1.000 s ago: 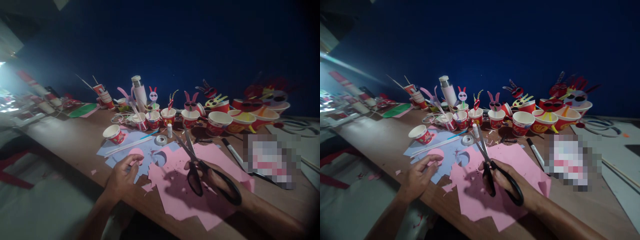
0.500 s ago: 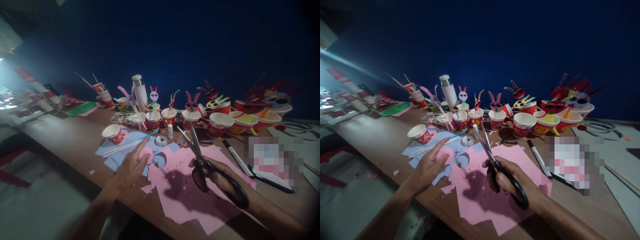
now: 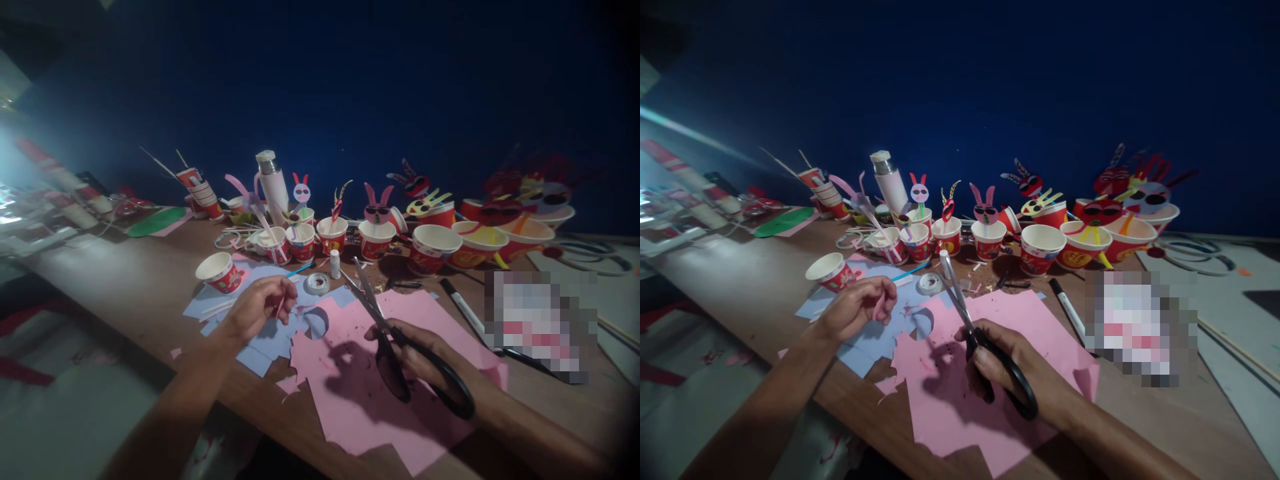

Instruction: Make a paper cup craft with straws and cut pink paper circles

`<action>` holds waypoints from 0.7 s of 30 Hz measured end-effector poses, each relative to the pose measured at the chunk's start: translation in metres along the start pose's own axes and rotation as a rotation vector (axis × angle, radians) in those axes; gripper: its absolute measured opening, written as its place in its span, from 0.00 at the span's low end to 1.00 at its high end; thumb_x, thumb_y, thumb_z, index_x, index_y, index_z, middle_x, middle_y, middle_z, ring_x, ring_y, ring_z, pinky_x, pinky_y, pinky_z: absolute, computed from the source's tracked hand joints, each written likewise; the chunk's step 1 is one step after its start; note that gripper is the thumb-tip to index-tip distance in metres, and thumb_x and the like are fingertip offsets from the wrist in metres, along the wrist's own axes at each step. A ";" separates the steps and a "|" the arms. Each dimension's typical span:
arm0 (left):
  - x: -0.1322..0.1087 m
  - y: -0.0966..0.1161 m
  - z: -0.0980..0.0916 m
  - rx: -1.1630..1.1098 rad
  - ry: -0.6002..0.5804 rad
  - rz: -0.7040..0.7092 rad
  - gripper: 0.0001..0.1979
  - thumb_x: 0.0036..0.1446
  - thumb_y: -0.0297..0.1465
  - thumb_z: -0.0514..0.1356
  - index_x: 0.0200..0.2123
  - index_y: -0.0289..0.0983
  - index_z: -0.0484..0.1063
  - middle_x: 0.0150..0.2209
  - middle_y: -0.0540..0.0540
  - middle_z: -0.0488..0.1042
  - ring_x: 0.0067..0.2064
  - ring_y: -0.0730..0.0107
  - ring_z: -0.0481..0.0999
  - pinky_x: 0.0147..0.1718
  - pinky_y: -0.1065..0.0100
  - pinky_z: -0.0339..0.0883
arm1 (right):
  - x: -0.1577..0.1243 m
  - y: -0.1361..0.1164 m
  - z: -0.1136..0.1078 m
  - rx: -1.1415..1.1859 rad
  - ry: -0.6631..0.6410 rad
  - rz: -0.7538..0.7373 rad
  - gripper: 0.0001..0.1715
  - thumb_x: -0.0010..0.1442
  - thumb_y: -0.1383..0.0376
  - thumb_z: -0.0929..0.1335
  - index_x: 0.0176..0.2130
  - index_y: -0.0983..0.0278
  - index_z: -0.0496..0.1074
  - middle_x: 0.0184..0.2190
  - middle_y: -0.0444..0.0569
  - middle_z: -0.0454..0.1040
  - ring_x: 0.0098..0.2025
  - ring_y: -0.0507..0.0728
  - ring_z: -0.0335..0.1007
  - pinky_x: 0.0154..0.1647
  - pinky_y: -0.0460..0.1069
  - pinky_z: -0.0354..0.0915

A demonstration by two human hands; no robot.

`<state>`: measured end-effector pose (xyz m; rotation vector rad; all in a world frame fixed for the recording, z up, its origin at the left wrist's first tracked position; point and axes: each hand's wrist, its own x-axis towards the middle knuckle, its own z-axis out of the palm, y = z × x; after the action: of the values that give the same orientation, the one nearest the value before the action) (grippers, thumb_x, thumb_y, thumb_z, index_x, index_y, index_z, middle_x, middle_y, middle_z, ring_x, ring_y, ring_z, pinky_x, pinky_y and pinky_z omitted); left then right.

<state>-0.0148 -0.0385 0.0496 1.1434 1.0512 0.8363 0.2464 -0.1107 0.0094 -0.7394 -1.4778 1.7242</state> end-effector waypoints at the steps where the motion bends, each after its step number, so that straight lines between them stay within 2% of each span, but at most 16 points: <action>1: 0.002 0.001 0.001 0.013 0.000 0.000 0.08 0.47 0.30 0.51 0.24 0.33 0.68 0.16 0.52 0.64 0.16 0.78 0.60 0.17 0.72 0.59 | 0.000 0.000 0.000 -0.008 -0.001 0.014 0.16 0.61 0.57 0.61 0.42 0.67 0.61 0.22 0.43 0.66 0.22 0.50 0.60 0.24 0.46 0.56; 4: 0.012 0.003 0.006 0.281 0.045 0.062 0.14 0.49 0.38 0.53 0.22 0.33 0.68 0.13 0.55 0.58 0.14 0.81 0.53 0.15 0.75 0.51 | -0.001 -0.001 0.001 -0.031 -0.001 0.051 0.16 0.60 0.56 0.61 0.39 0.66 0.62 0.23 0.45 0.66 0.23 0.50 0.60 0.25 0.46 0.56; 7: 0.025 -0.001 0.012 0.679 0.072 0.148 0.14 0.45 0.40 0.58 0.21 0.34 0.71 0.16 0.53 0.64 0.18 0.78 0.60 0.18 0.75 0.51 | 0.000 0.000 0.002 -0.025 -0.014 0.069 0.16 0.60 0.55 0.61 0.38 0.66 0.62 0.24 0.46 0.67 0.23 0.50 0.60 0.25 0.47 0.57; 9: 0.034 -0.005 0.015 0.831 0.028 0.160 0.14 0.43 0.40 0.59 0.24 0.34 0.74 0.20 0.50 0.69 0.22 0.75 0.64 0.20 0.74 0.54 | -0.001 0.002 0.002 -0.007 -0.018 0.077 0.16 0.60 0.55 0.62 0.39 0.66 0.62 0.24 0.45 0.66 0.23 0.50 0.60 0.24 0.46 0.57; 12: 0.045 -0.009 0.020 0.907 -0.053 0.139 0.13 0.42 0.38 0.60 0.25 0.34 0.76 0.21 0.49 0.71 0.22 0.74 0.64 0.21 0.73 0.54 | -0.001 0.006 0.003 0.004 -0.007 0.084 0.19 0.59 0.55 0.63 0.41 0.67 0.62 0.24 0.44 0.66 0.22 0.49 0.59 0.23 0.46 0.56; 15: 0.050 -0.010 0.024 0.909 -0.109 0.110 0.09 0.39 0.35 0.61 0.22 0.34 0.75 0.18 0.51 0.70 0.20 0.75 0.63 0.18 0.74 0.52 | -0.001 0.006 0.005 -0.005 -0.009 0.099 0.20 0.59 0.54 0.63 0.43 0.68 0.62 0.24 0.44 0.66 0.22 0.49 0.59 0.23 0.46 0.57; 18: 0.048 -0.009 0.026 0.873 -0.174 0.068 0.06 0.39 0.31 0.60 0.19 0.34 0.73 0.15 0.52 0.67 0.17 0.77 0.61 0.16 0.74 0.50 | 0.000 0.001 0.005 -0.012 -0.025 0.112 0.20 0.58 0.53 0.63 0.42 0.68 0.62 0.23 0.44 0.65 0.23 0.49 0.59 0.24 0.45 0.57; 21: 0.040 -0.005 0.027 0.805 -0.191 0.037 0.06 0.42 0.31 0.58 0.20 0.34 0.70 0.16 0.50 0.69 0.17 0.75 0.64 0.16 0.75 0.54 | -0.002 -0.006 0.005 -0.012 -0.052 0.124 0.20 0.57 0.52 0.63 0.37 0.67 0.63 0.23 0.44 0.65 0.23 0.49 0.59 0.24 0.45 0.57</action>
<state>0.0235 -0.0110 0.0377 1.8750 1.2426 0.3005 0.2442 -0.1148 0.0160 -0.8135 -1.5064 1.8406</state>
